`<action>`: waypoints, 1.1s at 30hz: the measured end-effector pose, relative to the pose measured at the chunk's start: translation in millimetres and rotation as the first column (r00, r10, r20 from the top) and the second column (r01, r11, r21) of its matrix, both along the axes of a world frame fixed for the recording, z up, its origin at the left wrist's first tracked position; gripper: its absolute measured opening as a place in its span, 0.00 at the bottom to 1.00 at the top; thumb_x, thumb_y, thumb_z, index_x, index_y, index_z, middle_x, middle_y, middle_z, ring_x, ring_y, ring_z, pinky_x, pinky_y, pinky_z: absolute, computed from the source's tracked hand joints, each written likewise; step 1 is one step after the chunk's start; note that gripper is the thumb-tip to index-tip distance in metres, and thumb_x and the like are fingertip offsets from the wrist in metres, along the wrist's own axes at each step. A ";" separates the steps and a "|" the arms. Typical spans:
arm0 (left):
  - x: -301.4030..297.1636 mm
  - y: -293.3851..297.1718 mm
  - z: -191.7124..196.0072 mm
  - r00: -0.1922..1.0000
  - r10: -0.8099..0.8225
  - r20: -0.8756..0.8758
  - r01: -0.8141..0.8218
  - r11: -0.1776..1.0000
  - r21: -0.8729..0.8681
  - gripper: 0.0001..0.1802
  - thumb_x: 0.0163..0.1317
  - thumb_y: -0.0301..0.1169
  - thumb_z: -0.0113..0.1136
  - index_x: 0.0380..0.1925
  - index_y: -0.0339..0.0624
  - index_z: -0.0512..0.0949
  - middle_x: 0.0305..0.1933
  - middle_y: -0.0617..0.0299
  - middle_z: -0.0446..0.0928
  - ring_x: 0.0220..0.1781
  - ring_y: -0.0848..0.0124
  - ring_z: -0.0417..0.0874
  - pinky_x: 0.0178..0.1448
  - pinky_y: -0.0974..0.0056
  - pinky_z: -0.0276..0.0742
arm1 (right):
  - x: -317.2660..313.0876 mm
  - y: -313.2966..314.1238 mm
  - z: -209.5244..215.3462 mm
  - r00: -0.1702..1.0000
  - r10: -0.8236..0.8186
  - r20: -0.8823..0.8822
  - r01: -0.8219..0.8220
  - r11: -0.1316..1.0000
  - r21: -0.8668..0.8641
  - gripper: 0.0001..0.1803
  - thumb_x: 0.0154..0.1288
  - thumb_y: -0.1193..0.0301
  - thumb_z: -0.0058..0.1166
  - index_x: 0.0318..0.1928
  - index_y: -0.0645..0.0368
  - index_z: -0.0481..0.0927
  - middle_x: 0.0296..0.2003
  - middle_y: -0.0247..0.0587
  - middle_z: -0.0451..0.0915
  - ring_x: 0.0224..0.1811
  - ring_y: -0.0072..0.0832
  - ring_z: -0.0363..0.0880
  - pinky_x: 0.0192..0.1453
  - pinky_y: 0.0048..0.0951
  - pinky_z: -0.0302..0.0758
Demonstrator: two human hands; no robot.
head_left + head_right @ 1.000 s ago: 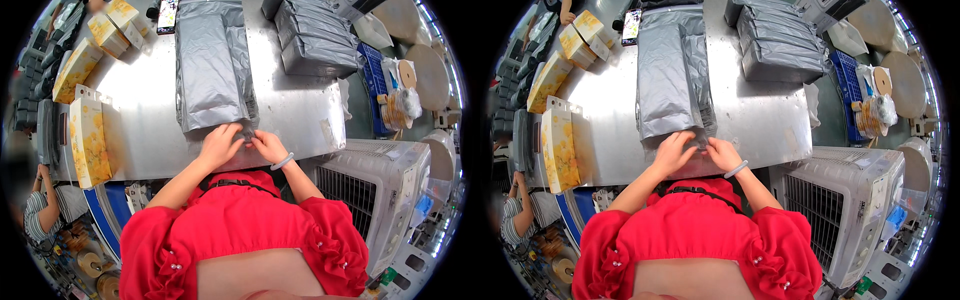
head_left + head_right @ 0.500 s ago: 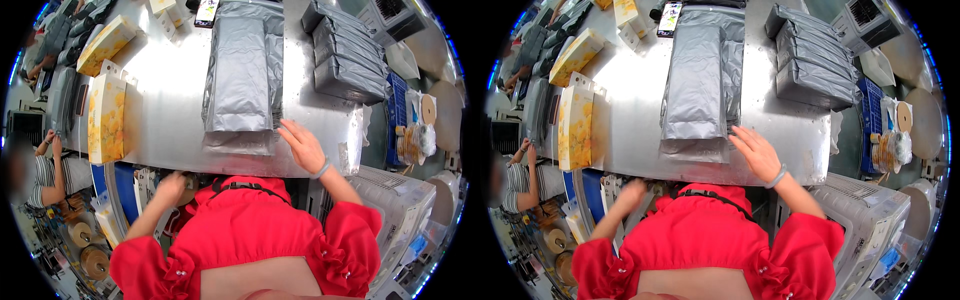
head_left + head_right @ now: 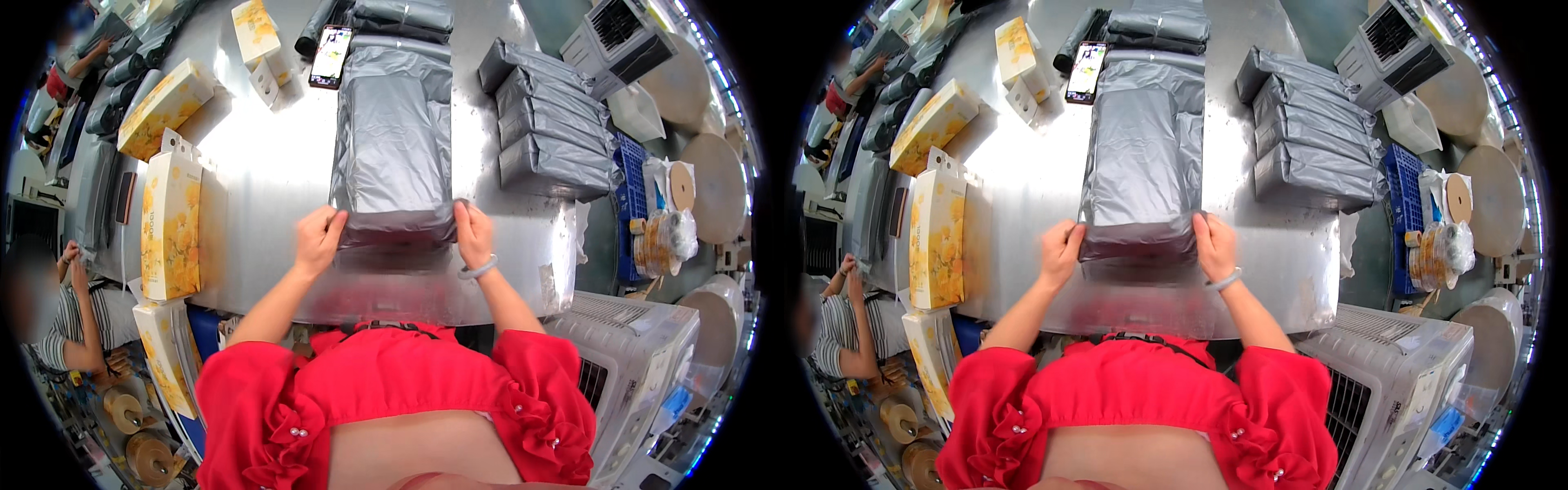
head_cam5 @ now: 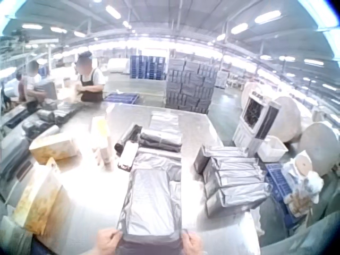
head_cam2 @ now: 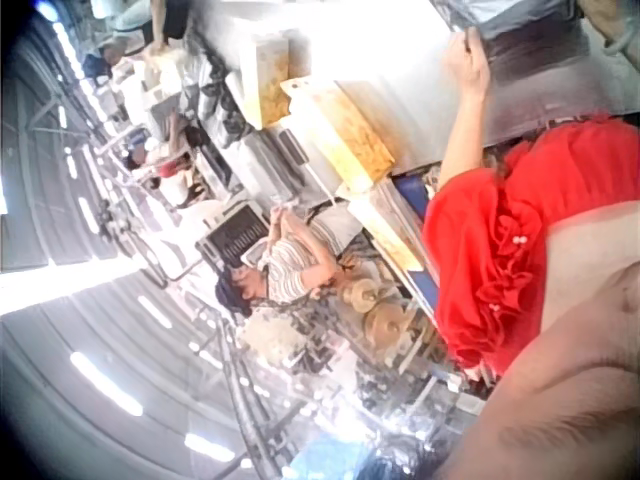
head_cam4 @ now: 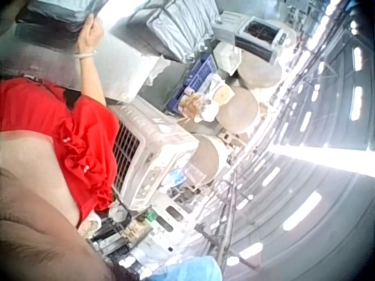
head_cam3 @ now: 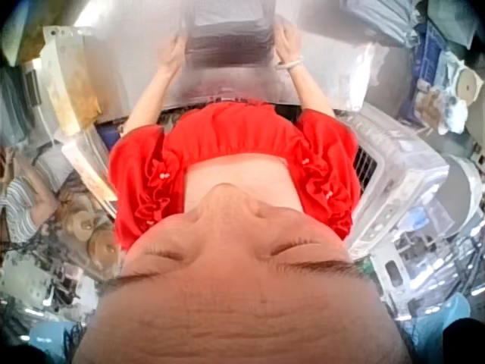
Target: The person places yellow boxes into gray plastic shipping bags, seals the bags, and stacks the packaged items on a metal work table.
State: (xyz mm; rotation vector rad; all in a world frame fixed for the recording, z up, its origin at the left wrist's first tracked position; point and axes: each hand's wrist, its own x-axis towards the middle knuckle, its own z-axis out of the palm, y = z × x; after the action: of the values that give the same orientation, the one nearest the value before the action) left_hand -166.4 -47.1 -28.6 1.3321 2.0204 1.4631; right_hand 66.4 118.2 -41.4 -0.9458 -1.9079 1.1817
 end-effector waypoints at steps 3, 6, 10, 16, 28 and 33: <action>8.1 34.7 -42.9 0.978 0.209 -0.004 -0.209 0.975 -0.072 0.16 0.62 0.28 0.56 0.18 0.34 0.65 0.17 0.51 0.65 0.21 0.52 0.67 0.28 0.55 0.62 | -27.9 11.1 -27.3 0.943 -0.040 0.330 0.116 0.970 -0.212 0.23 0.69 0.60 0.46 0.22 0.67 0.72 0.20 0.52 0.72 0.22 0.38 0.70 0.27 0.37 0.64; 7.7 35.1 -47.9 0.971 0.182 -0.155 -0.202 0.971 -0.127 0.07 0.60 0.25 0.55 0.29 0.35 0.67 0.26 0.47 0.69 0.30 0.49 0.73 0.35 0.53 0.67 | -33.3 11.8 -22.5 0.897 -0.024 0.441 0.016 1.000 0.022 0.22 0.66 0.61 0.46 0.22 0.66 0.74 0.23 0.57 0.75 0.27 0.49 0.74 0.34 0.43 0.69; -0.5 39.9 -15.6 0.938 0.103 -0.331 -0.170 0.969 -0.181 0.18 0.60 0.27 0.55 0.49 0.33 0.66 0.44 0.43 0.69 0.47 0.47 0.73 0.51 0.55 0.69 | -32.1 37.5 -6.5 0.935 -0.015 0.354 0.000 0.999 0.041 0.18 0.60 0.59 0.55 0.35 0.65 0.76 0.37 0.52 0.79 0.40 0.45 0.77 0.47 0.39 0.72; 11.0 97.2 -17.9 1.000 -0.001 0.026 0.000 0.998 0.062 0.26 0.68 0.35 0.42 0.64 0.36 0.60 0.66 0.43 0.58 0.67 0.49 0.62 0.68 0.58 0.57 | -62.7 44.1 11.2 0.970 0.091 -0.225 -0.181 0.888 -0.422 0.45 0.59 0.56 0.59 0.67 0.68 0.53 0.65 0.52 0.59 0.68 0.35 0.56 0.70 0.29 0.51; 108.4 38.9 19.4 0.961 -0.226 -0.158 0.246 0.962 0.118 0.30 0.56 0.35 0.60 0.58 0.38 0.66 0.64 0.43 0.63 0.64 0.47 0.66 0.65 0.52 0.64 | 237.9 132.9 120.5 0.743 -0.098 0.663 -0.253 0.874 0.414 0.47 0.36 0.78 0.64 0.64 0.58 0.63 0.56 0.53 0.67 0.61 0.48 0.63 0.67 0.40 0.59; -42.4 -41.3 22.3 0.732 0.289 -0.617 -0.372 0.928 -0.007 0.28 0.52 0.37 0.62 0.52 0.36 0.70 0.54 0.47 0.73 0.55 0.48 0.73 0.60 0.51 0.67 | 239.3 228.2 56.6 0.629 -0.176 0.758 -0.392 0.769 0.504 0.47 0.36 0.90 0.47 0.65 0.56 0.62 0.58 0.54 0.66 0.61 0.50 0.63 0.66 0.40 0.58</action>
State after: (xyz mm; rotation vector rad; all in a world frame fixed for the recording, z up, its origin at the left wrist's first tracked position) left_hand -208.9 -88.5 -6.2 1.5894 2.8413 1.0637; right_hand 305.8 346.4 15.1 -1.0139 -2.8273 0.0108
